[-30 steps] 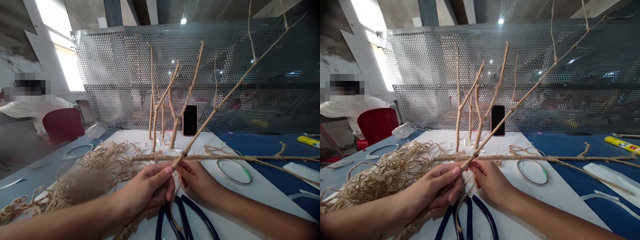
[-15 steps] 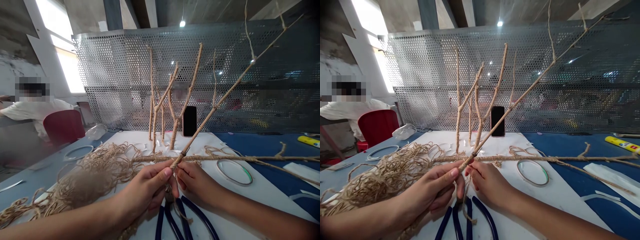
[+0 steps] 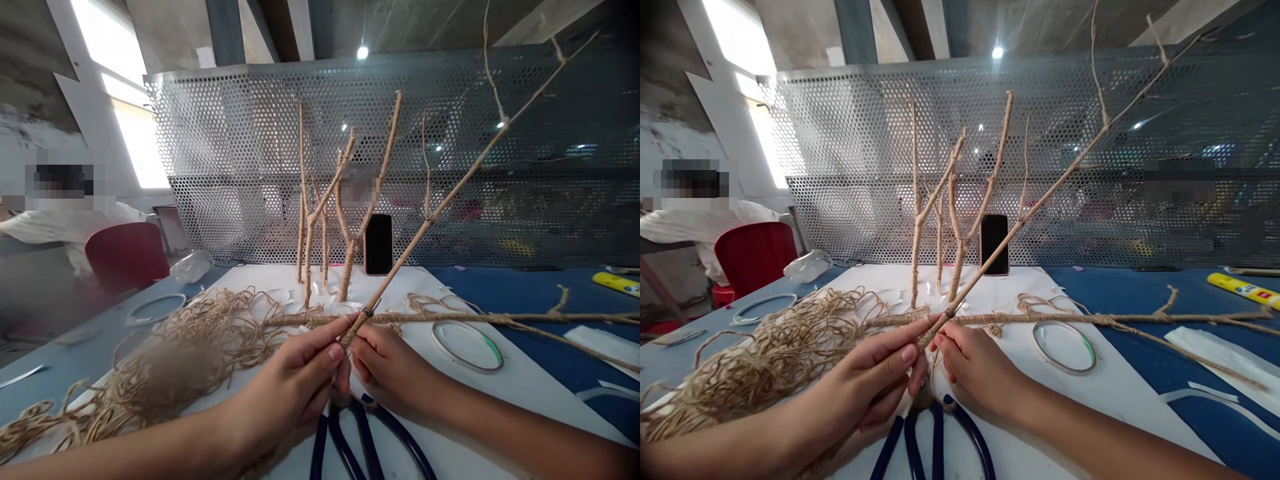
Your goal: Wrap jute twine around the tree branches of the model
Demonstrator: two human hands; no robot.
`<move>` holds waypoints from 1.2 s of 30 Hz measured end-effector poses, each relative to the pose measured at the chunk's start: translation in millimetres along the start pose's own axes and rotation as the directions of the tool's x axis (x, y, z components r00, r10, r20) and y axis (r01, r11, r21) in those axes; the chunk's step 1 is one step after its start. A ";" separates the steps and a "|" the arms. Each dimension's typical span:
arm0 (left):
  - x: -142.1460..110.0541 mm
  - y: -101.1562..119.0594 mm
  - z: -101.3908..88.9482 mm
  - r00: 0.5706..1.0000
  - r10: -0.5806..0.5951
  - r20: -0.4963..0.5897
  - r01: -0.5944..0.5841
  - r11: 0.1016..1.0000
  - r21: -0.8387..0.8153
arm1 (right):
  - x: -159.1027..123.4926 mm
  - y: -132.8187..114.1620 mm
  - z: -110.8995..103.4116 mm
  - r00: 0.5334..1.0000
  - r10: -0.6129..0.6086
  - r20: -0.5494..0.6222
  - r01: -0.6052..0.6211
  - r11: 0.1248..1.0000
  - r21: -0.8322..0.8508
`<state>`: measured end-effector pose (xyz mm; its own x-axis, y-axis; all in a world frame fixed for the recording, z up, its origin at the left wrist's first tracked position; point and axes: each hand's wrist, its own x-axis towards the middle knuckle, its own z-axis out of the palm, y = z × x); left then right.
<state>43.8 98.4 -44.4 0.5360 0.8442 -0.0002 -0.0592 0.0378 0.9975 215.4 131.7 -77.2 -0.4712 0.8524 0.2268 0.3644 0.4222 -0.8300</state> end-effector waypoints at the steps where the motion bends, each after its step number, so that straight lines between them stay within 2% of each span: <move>1: -0.2 -0.2 0.0 1.000 0.013 -0.010 -0.013 0.999 0.029 | -0.1 -0.4 0.0 1.000 0.007 -0.006 -0.007 1.000 0.008; 8: -3.7 -1.5 1.1 0.991 0.105 -0.088 -0.075 0.952 0.297 | -0.1 -2.2 -0.8 0.998 0.045 -0.047 -0.043 0.998 0.043; 13: -6.0 3.1 3.2 0.973 0.214 -0.083 -0.140 0.841 0.523 | 0.6 -2.6 -2.7 0.997 0.043 -0.066 -0.040 0.998 0.051; 16: -6.4 4.0 3.7 0.962 0.266 -0.059 -0.173 0.763 0.623 | -1.3 -4.8 -4.2 0.993 0.013 -0.120 -0.007 0.999 0.047; 19: -6.5 1.6 3.1 0.949 0.313 -0.026 -0.211 0.696 0.686 | -6.9 -9.3 -5.1 0.977 -0.064 -0.204 0.063 0.998 -0.012; 22: -7.0 -1.1 2.3 0.939 0.343 0.014 -0.246 0.643 0.725 | -14.8 -13.9 -5.4 0.953 -0.235 -0.189 0.210 0.967 -0.142; 24: -7.7 -1.9 2.2 0.933 0.358 0.028 -0.259 0.616 0.744 | -19.2 -14.9 -5.4 0.927 -0.329 -0.177 0.291 0.933 -0.213; 29: -9.1 -1.9 3.7 0.938 0.345 0.023 -0.234 0.583 0.778 | -23.3 -10.4 -3.5 0.844 -0.450 -0.294 0.370 0.883 -0.288; 32: -8.8 -2.3 4.1 0.935 0.355 0.020 -0.238 0.581 0.778 | -23.0 -8.2 -2.4 0.810 -0.548 -0.210 0.462 0.816 -0.347; 34: -8.5 -2.4 3.9 0.936 0.352 0.022 -0.239 0.586 0.774 | -22.3 -7.5 -2.1 0.820 -0.549 -0.164 0.472 0.810 -0.349; 36: -8.3 -2.2 3.6 0.941 0.337 0.029 -0.234 0.588 0.774 | -21.4 -7.2 -2.0 0.830 -0.532 -0.165 0.460 0.822 -0.335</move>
<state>42.5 89.4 -46.3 0.5091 0.7916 0.3379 0.4918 -0.5897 0.6406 224.5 111.0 -75.0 -0.4529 0.5339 0.7140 0.3520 0.8429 -0.4070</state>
